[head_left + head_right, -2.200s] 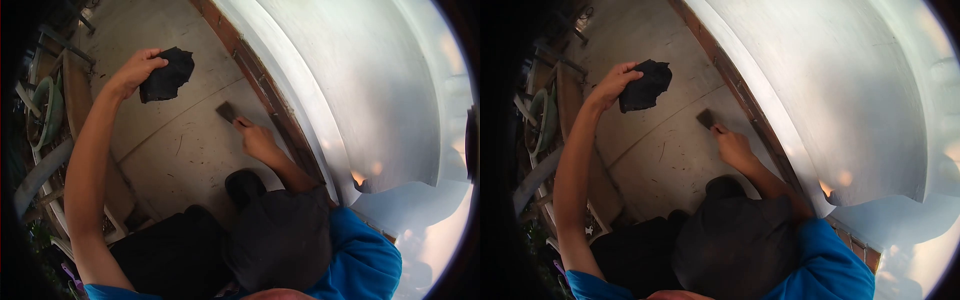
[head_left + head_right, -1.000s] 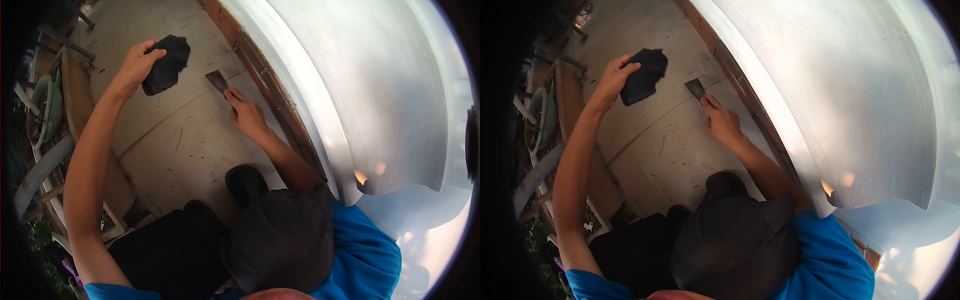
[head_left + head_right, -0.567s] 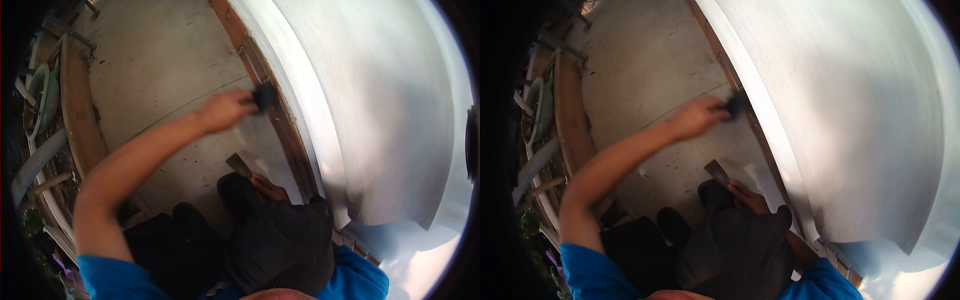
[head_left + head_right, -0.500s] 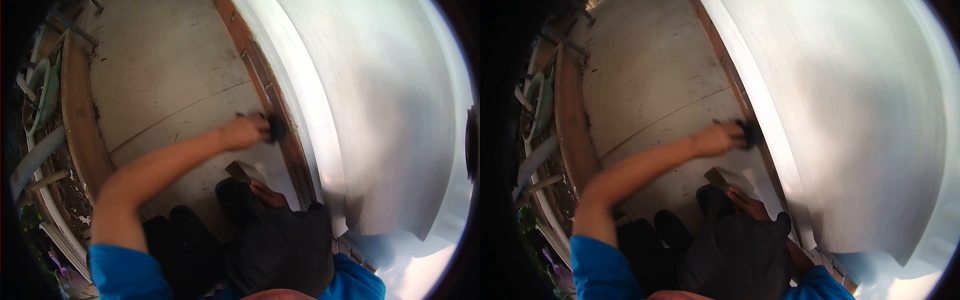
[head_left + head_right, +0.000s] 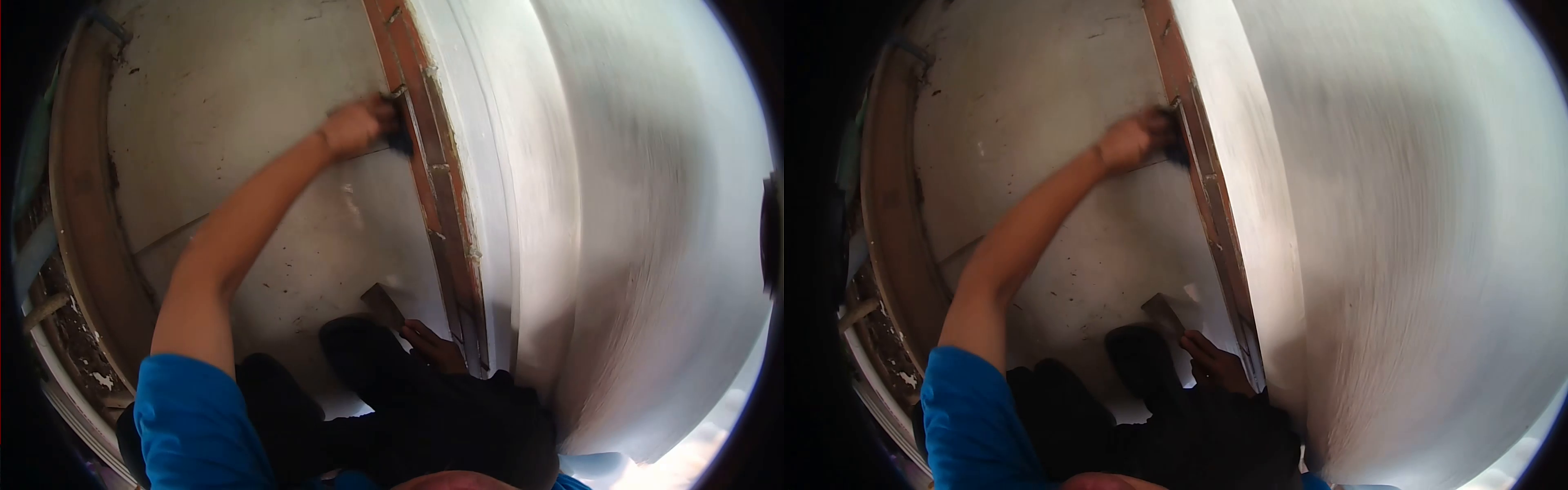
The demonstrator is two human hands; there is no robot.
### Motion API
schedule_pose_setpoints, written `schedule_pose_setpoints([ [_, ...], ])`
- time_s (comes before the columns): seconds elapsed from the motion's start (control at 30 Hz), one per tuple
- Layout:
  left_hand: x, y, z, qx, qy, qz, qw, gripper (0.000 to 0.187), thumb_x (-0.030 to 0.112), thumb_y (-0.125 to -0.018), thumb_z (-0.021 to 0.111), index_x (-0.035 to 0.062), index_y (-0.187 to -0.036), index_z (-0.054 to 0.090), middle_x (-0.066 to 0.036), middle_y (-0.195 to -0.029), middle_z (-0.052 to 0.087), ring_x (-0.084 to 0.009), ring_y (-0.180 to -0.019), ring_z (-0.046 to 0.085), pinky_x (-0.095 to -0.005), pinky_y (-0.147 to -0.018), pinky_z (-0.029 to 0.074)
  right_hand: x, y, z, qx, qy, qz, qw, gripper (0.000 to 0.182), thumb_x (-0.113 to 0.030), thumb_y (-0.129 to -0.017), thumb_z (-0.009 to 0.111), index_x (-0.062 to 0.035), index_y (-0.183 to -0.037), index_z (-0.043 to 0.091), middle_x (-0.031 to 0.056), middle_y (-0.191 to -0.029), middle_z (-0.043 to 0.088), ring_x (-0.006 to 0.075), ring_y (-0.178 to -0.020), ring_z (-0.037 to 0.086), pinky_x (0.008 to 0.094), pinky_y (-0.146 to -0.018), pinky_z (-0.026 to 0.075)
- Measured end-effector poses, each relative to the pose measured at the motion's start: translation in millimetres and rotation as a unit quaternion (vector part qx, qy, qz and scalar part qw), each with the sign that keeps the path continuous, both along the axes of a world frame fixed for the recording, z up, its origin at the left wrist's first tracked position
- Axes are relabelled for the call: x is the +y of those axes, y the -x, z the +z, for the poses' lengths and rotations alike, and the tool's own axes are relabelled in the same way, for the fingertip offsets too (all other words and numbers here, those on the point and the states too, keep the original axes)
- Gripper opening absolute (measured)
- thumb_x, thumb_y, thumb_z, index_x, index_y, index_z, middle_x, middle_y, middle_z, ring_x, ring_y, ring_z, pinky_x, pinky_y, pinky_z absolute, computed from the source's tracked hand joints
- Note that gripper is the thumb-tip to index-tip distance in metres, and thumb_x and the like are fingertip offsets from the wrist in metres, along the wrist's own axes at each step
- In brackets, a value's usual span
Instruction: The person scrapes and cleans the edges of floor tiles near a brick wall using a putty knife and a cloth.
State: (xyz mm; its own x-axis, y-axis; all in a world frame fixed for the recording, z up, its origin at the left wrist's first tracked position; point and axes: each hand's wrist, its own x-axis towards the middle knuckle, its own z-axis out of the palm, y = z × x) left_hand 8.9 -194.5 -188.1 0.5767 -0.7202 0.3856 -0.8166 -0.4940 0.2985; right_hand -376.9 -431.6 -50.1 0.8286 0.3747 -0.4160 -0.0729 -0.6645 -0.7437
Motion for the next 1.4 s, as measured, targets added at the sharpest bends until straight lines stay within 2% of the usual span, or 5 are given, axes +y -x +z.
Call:
schedule_pose_setpoints([
  [0.2, 40, -113, 32, 0.067, -0.056, 0.292, 0.952, 0.023, 0.006, -0.083, 0.054, 0.0061, -0.096, 0.073, -0.014, -0.110, 0.068, -0.0313, -0.106, 0.063, -0.0399, -0.094, 0.051, 7, -20, 10, -0.018, 0.010, 0.011, 1.000, 0.062, 0.007, -0.081, 0.062, -0.0156, -0.138, 0.053, 0.0115, -0.142, 0.053, 0.0278, -0.097, 0.070, 0.0318, -0.078, 0.057],
  [0.5, -37, 121, 22, 0.133, -0.068, 0.044, 0.988, 0.019, 0.011, -0.078, 0.057, 0.0060, -0.092, 0.069, -0.014, -0.121, 0.058, -0.0314, -0.107, 0.058, -0.0411, -0.088, 0.054, 8, -11, 10, -0.088, -0.025, -0.037, 0.995, 0.060, 0.009, -0.079, 0.063, -0.0135, -0.134, 0.056, 0.0138, -0.139, 0.054, 0.0282, -0.089, 0.068, 0.0315, -0.075, 0.057],
  [0.83, 3, -92, 18, 0.082, 0.062, 0.322, 0.941, 0.018, 0.007, -0.080, 0.054, 0.0030, -0.081, 0.072, -0.017, -0.107, 0.065, -0.0368, -0.092, 0.067, -0.0435, -0.085, 0.055, 4, -25, 6, -0.146, 0.018, -0.023, 0.989, 0.061, 0.009, -0.076, 0.065, -0.0090, -0.134, 0.054, 0.0148, -0.138, 0.054, 0.0293, -0.089, 0.063, 0.0373, -0.078, 0.053],
  [1.17, -41, 75, 34, 0.218, -0.039, 0.202, 0.954, 0.020, 0.012, -0.086, 0.052, 0.0004, -0.098, 0.064, -0.024, -0.123, 0.053, -0.0410, -0.097, 0.065, -0.0495, -0.079, 0.056, 12, -33, 10, -0.165, 0.005, -0.029, 0.986, 0.063, 0.009, -0.076, 0.065, -0.0071, -0.135, 0.052, 0.0156, -0.136, 0.055, 0.0301, -0.092, 0.064, 0.0371, -0.080, 0.054],
  [1.4, 8, -96, 15, 0.152, 0.025, 0.363, 0.919, 0.026, 0.019, -0.095, 0.042, 0.0055, -0.106, 0.062, -0.023, -0.122, 0.055, -0.0416, -0.093, 0.066, -0.0517, -0.079, 0.056, 15, -27, 11, -0.151, 0.022, -0.064, 0.986, 0.061, 0.010, -0.076, 0.064, -0.0063, -0.133, 0.054, 0.0157, -0.134, 0.057, 0.0301, -0.093, 0.065, 0.0365, -0.081, 0.054],
])
